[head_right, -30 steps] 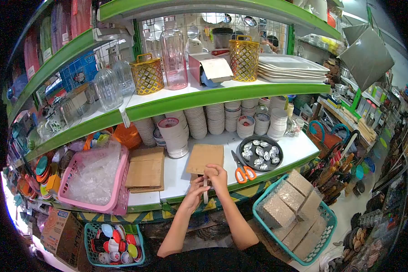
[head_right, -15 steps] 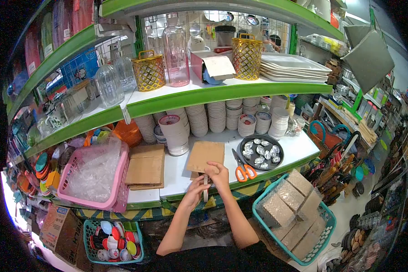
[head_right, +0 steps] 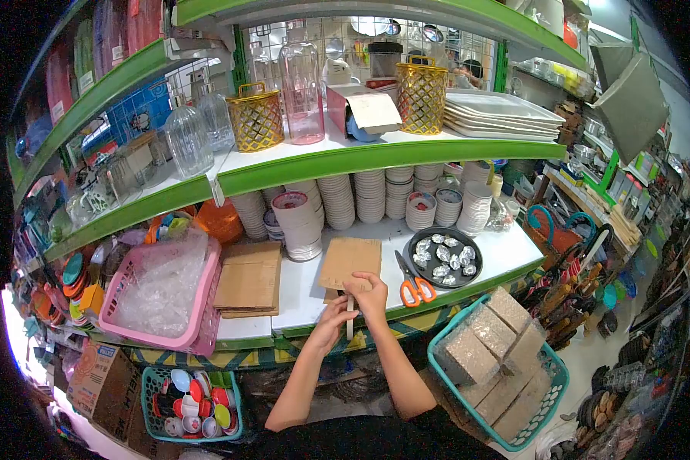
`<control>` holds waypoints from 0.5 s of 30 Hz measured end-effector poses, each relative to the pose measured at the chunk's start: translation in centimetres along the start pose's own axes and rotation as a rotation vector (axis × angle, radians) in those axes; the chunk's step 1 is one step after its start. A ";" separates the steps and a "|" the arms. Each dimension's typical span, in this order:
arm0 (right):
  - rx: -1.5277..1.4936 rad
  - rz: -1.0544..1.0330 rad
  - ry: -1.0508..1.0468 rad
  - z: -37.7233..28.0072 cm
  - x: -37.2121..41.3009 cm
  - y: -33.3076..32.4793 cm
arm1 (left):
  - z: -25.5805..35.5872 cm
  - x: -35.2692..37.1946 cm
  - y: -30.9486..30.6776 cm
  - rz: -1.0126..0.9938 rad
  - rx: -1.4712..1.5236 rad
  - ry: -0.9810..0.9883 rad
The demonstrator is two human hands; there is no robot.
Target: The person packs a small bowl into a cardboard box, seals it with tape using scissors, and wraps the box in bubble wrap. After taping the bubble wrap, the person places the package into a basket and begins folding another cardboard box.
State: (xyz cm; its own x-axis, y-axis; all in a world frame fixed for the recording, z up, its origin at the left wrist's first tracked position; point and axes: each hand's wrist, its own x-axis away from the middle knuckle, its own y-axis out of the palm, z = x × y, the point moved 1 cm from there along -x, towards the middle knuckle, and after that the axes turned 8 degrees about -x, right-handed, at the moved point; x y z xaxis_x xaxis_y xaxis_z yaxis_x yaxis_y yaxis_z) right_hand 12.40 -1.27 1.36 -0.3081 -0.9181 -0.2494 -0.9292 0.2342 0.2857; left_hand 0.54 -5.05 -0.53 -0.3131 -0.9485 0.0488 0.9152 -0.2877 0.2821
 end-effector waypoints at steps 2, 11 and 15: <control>-0.051 0.033 0.114 -0.2 -0.1 -0.1 | -0.1 0.0 0.0 0.006 -0.010 0.006; -0.167 0.008 0.106 0.6 -0.7 -1.0 | 0.2 -0.2 0.2 0.037 -0.002 0.014; -0.148 0.032 0.169 -2.5 0.4 -1.8 | -0.1 -0.3 0.1 0.074 -0.017 0.001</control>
State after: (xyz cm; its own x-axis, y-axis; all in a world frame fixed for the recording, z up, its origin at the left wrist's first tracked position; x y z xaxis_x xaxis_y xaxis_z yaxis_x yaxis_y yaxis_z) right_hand 14.49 -2.91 3.08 -0.2871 -0.9543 -0.0829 -0.8757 0.2264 0.4264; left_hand 0.74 -4.82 -0.58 -0.2441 -0.9674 0.0677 0.9400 -0.2188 0.2619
